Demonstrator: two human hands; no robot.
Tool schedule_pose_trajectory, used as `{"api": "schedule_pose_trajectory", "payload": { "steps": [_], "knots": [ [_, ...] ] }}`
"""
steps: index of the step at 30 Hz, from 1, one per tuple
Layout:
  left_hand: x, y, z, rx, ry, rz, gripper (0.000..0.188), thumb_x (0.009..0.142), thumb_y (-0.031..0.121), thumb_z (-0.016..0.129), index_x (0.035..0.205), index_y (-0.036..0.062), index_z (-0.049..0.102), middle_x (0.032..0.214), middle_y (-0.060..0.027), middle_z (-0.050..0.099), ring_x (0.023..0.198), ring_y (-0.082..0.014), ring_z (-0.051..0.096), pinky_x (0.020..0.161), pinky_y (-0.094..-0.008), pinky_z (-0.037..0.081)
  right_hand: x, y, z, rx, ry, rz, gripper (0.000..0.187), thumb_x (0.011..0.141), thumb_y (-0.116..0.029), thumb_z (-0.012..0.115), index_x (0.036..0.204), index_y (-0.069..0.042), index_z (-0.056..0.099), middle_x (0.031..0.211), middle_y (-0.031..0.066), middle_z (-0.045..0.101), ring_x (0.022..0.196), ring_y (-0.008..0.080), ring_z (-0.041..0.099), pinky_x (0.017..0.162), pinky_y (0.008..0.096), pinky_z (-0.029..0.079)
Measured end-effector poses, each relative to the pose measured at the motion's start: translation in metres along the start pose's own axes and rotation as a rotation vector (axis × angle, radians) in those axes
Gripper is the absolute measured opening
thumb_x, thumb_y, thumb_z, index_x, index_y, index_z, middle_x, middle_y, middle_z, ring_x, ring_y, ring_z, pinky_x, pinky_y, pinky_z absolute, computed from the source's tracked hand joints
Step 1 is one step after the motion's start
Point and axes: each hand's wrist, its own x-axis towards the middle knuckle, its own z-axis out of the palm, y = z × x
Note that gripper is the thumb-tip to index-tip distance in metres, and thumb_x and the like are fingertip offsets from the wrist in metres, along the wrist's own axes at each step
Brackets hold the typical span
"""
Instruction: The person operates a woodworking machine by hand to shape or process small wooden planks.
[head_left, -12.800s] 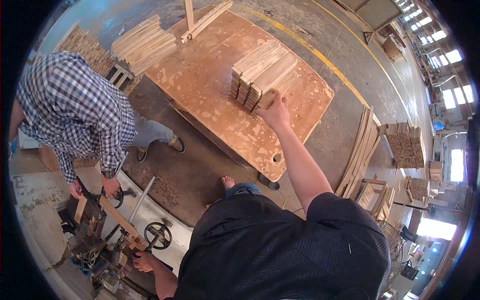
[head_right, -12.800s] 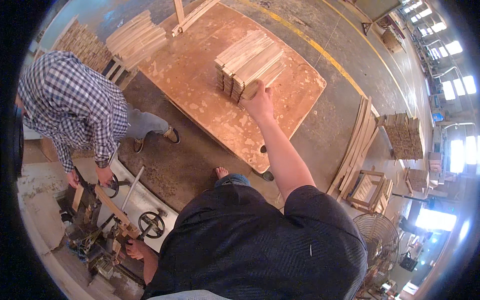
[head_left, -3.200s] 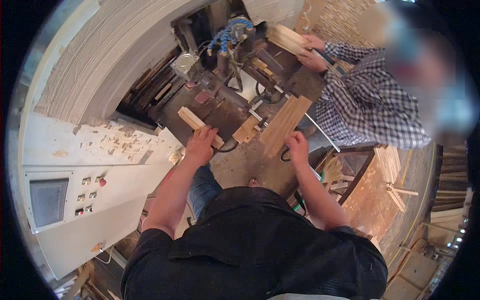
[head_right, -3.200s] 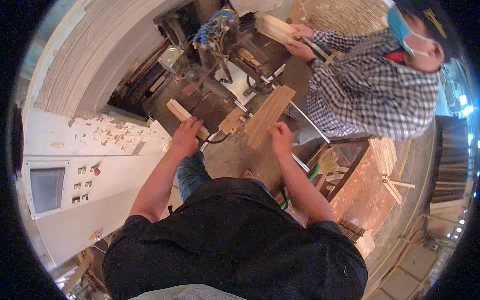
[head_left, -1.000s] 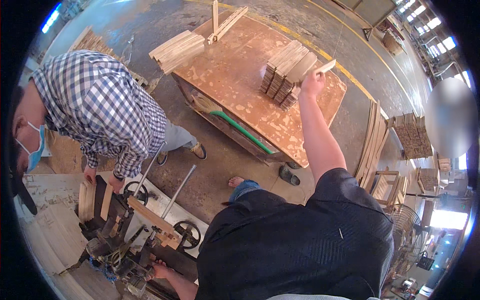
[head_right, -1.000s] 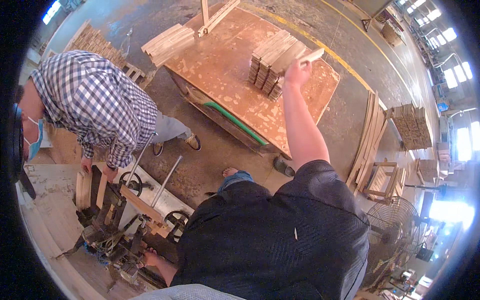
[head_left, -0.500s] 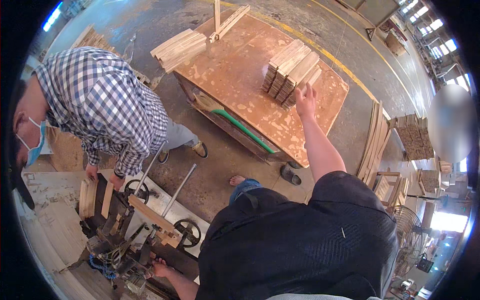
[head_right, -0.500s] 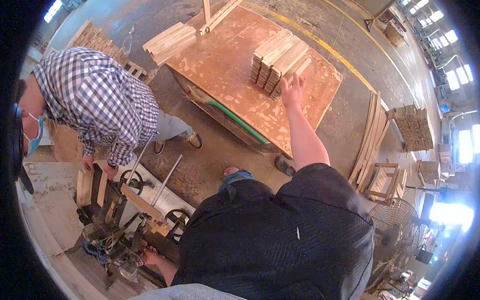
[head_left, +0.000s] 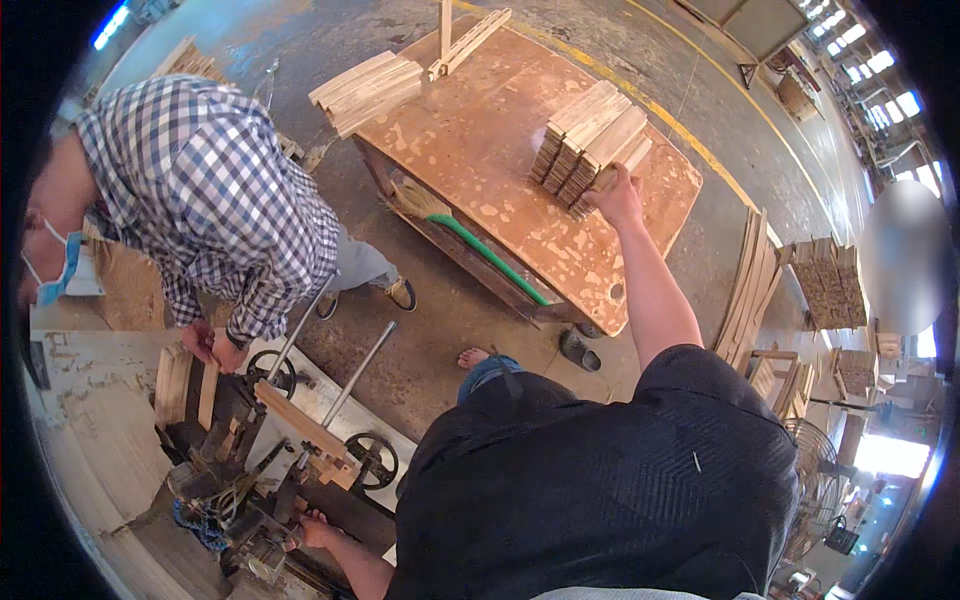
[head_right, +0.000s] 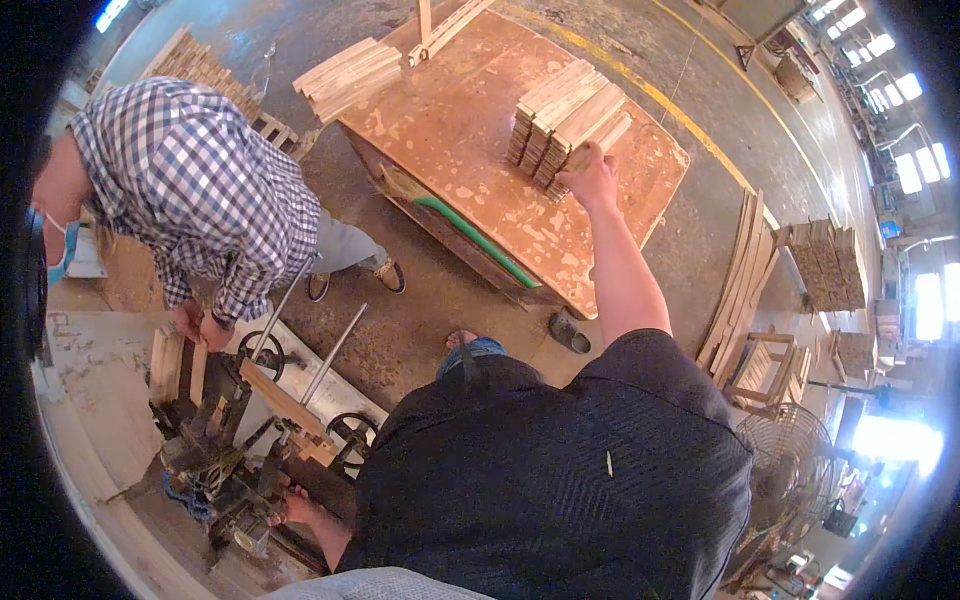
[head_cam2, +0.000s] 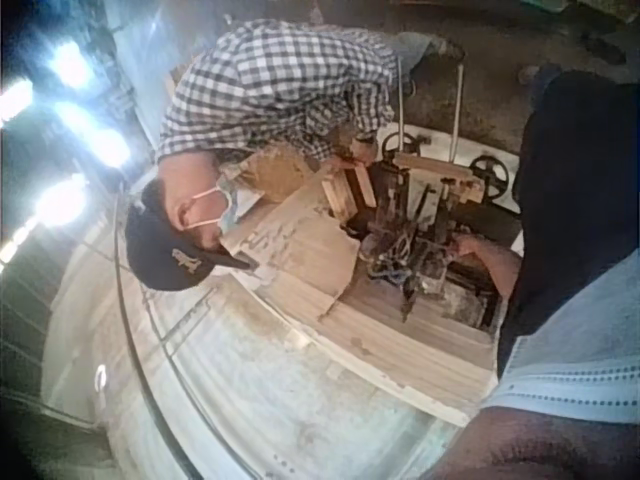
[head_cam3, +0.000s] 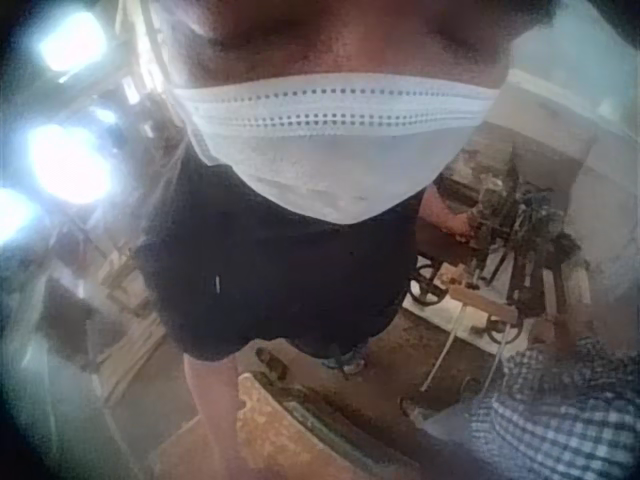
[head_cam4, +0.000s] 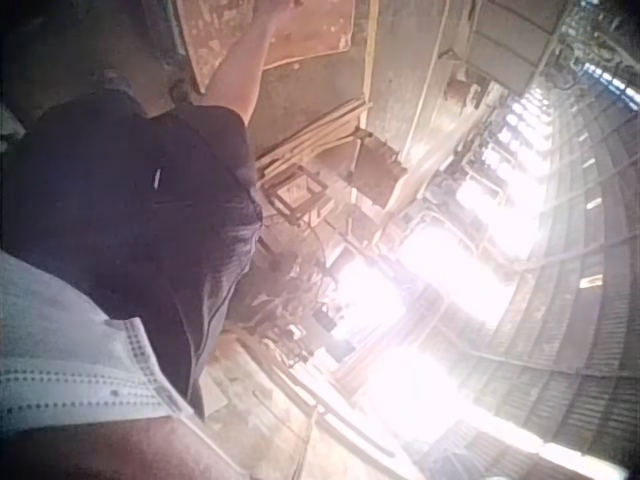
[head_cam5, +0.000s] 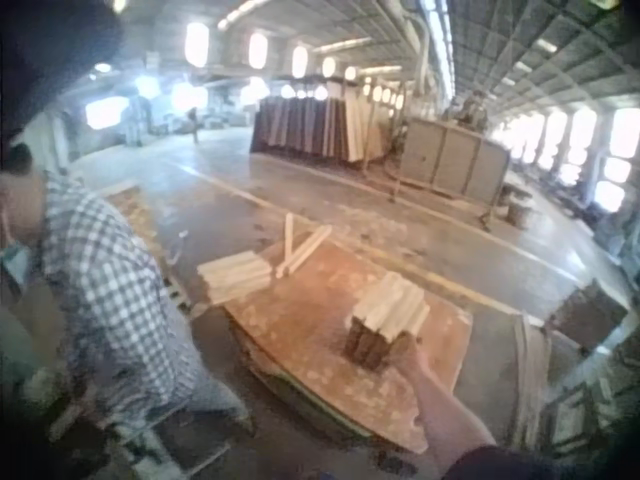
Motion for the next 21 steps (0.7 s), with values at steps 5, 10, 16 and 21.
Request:
{"api": "schedule_pose_trajectory", "payload": {
  "steps": [5,10,16,21],
  "knots": [
    [0.025,-0.016,-0.005,1.148,0.034,0.732,0.027,0.082,0.026,0.07,0.107,0.0155,0.072,0.087,-0.0087,0.07,0.077,-0.0259,0.067,0.062,-0.0413,0.055,0.002,0.009,0.022,0.051,0.203,-0.23,0.108,0.068,-0.047,0.087,0.151,-0.007,0.031,0.149,0.0244,0.035,0.133,0.0416,0.043,0.113,0.0447,0.037],
    [0.005,-0.007,0.001,-0.42,-0.28,-0.117,0.02,0.09,0.013,0.066,0.1,-0.0047,0.067,0.085,-0.0139,0.07,0.057,-0.0199,0.065,0.046,-0.0295,0.051,-0.056,0.001,0.096,0.121,0.597,-0.303,0.09,0.08,-0.055,0.075,0.143,0.001,0.043,0.135,0.0259,0.05,0.123,0.0412,0.049,0.109,0.0498,0.038],
    [-0.013,0.005,-0.001,-0.318,-0.067,-0.094,0.019,0.093,0.013,0.06,0.086,-0.0036,0.063,0.07,-0.0123,0.066,0.051,-0.0206,0.064,0.04,-0.0308,0.049,-0.196,-0.09,0.151,0.354,-0.203,-0.968,0.042,0.086,-0.017,0.072,0.123,-0.002,0.058,0.125,0.0182,0.056,0.12,0.0381,0.051,0.105,0.0477,0.04],
    [-0.012,0.011,-0.002,-0.313,-0.08,-0.152,0.017,0.092,0.006,0.055,0.084,-0.0055,0.064,0.07,-0.0125,0.068,0.054,-0.0204,0.068,0.045,-0.0332,0.056,-0.294,-0.221,0.182,0.338,-0.593,-1.615,0.046,0.079,-0.022,0.074,0.119,-0.005,0.06,0.126,0.0189,0.055,0.122,0.0384,0.048,0.104,0.047,0.04]
  ]
}}
